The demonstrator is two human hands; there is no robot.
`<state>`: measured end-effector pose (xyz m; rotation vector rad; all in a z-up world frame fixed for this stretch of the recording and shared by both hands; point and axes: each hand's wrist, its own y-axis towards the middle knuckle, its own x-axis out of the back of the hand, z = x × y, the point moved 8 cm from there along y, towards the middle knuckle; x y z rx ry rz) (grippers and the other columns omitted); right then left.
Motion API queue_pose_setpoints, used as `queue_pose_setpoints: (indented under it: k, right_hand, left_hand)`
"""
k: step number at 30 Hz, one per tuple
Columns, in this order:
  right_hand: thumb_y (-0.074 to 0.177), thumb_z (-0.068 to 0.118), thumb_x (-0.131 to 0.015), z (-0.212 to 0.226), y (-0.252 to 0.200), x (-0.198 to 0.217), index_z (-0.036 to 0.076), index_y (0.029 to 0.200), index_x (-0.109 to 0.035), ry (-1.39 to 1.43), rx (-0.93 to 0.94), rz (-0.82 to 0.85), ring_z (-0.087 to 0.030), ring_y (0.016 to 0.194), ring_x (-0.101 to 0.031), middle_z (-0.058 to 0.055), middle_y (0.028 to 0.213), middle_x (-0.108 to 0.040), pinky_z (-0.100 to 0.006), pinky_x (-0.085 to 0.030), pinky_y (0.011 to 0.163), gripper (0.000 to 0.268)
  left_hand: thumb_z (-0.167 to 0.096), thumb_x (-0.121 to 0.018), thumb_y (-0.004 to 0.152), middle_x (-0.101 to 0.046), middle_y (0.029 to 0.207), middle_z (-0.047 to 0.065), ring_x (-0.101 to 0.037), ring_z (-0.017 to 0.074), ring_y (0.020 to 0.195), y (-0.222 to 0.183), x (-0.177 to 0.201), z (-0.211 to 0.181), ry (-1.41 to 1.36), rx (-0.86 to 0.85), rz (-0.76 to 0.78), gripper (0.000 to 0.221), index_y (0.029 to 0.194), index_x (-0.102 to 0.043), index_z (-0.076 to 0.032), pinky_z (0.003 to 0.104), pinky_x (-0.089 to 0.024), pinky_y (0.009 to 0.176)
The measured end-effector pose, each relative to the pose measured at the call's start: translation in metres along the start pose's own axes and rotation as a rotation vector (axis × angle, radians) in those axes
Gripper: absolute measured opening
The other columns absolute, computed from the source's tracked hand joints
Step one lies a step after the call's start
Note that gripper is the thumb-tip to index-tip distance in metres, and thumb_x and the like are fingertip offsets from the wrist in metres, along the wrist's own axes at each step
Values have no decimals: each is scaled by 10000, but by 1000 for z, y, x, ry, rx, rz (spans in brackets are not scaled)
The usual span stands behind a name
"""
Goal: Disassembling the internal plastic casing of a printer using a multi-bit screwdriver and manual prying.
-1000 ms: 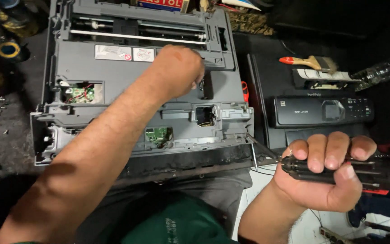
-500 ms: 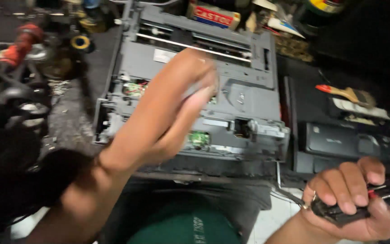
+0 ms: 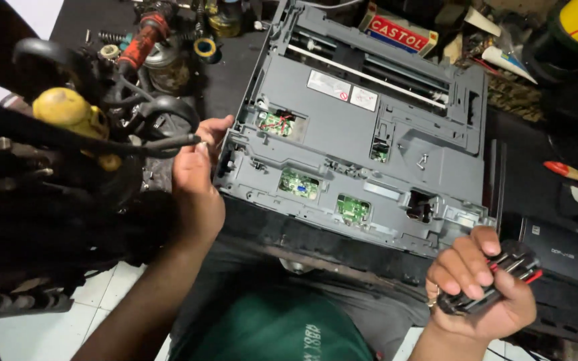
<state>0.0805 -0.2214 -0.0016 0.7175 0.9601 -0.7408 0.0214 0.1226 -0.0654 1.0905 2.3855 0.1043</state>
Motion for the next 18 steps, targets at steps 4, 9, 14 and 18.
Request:
queue_pose_setpoints:
  k: [4, 9, 14, 18]
  right_hand:
    - [945, 65, -618, 7, -6, 11, 9, 1157, -584, -37, 23, -70, -139, 717, -547, -37, 857, -561, -276, -474, 721, 222]
    - [941, 84, -630, 5, -1, 14, 19, 1165, -603, -71, 27, -104, -129, 712, -557, -26, 854, -575, -263, -470, 716, 235]
    - [933, 79, -646, -3, 19, -21, 20, 1154, -613, -78, 6, -49, -115, 698, -552, -11, 834, -580, -241, -471, 701, 231]
    - [934, 84, -681, -15, 44, -66, 42, 1119, -634, -95, 25, -17, -78, 677, -584, 15, 819, -614, -212, -484, 685, 196]
  left_hand:
    - [-228, -362, 1069, -580, 1326, 152, -557, 266, 1338, -11, -3, -3, 75, -8, -22, 180, 1046, -476, -91, 379, -428, 1195]
    - [-403, -449, 1064, -555, 1301, 104, -517, 286, 1409, -31, -18, -12, 95, 26, 8, 281, 1072, -478, -124, 416, -379, 1227]
    - [-359, -422, 1087, -590, 1154, 55, -581, 319, 1357, -27, -11, -21, 230, -57, 30, 247, 1032, -490, -128, 420, -461, 1135]
    - [-237, -450, 1084, -614, 950, 93, -656, 310, 1088, -37, -26, -60, 358, -296, 191, 147, 1057, -475, -95, 474, -524, 1033]
